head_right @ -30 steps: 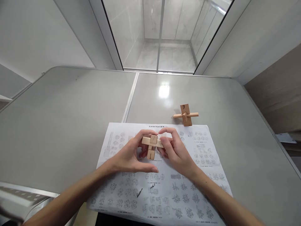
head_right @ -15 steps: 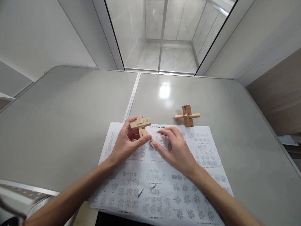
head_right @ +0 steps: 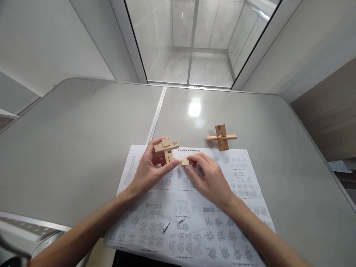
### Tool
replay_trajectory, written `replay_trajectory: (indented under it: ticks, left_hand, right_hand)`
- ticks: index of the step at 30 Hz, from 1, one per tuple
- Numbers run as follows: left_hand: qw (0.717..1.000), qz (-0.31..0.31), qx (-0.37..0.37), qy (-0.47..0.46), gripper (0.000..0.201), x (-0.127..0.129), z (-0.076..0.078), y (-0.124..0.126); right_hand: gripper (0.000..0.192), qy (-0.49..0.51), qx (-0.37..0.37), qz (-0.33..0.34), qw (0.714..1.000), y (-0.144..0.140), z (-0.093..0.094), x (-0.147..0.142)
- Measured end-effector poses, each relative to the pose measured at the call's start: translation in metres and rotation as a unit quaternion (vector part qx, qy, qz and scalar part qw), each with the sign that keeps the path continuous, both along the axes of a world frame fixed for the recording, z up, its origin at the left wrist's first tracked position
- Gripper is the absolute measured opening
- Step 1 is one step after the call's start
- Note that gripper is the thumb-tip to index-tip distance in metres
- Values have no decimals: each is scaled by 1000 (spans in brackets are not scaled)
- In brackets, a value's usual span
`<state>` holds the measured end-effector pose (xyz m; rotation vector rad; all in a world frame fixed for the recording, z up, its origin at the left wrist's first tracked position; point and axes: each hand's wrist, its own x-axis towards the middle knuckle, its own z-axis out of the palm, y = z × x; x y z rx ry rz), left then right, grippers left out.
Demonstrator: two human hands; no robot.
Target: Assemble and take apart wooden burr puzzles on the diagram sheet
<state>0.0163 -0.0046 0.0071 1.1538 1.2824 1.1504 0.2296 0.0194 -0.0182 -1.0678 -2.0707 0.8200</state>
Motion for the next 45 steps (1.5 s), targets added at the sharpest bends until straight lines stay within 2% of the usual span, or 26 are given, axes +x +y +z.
replay_trajectory:
  ticks: [3, 6, 9, 14, 16, 19, 23, 25, 31, 34, 40, 45]
  left_hand:
    - [1000, 2, 3, 6, 67, 0, 0, 0]
    - [1000, 5, 2, 11, 67, 0, 0, 0]
    - [1000, 0, 12, 12, 66, -1, 0, 0]
    - [997, -65, 45, 7, 67, -2, -2, -3]
    - [993, -103, 52, 9, 68, -1, -2, -4]
    - [989, -135, 57, 12, 67, 2, -2, -7]
    - [989, -136, 54, 23, 64, 5, -3, -8]
    - [989, -136, 49, 29, 66, 5, -3, -8]
    - [990, -129, 33, 39, 67, 5, -4, -6]
    - [991, -124, 32, 40, 67, 6, -5, -6]
    - [989, -122, 62, 54, 67, 6, -7, -7]
    - [981, -127, 124, 73, 66, 4, -12, -6]
  right_hand:
    - [17, 62, -104, -31, 992, 0, 7, 2]
    - [25, 142, -230, -43, 962, 2, 12, 6]
    - [28, 241, -347, -23, 906, 7, 14, 11]
    - [41, 320, -515, 89, 790, 16, 11, 16]
    - [40, 326, -549, 111, 762, 16, 9, 16]
    - [40, 325, -577, 112, 741, 13, 9, 14]
    - [26, 311, -582, 70, 748, 9, 10, 12]
    - [33, 306, -579, 58, 754, 8, 9, 11]
    - [37, 310, -548, 110, 769, 8, 7, 11]
    - [44, 297, -512, 138, 794, 7, 9, 9]
    - [47, 234, -449, 128, 853, 5, 17, 7]
    - [49, 207, -414, 140, 875, 7, 16, 12]
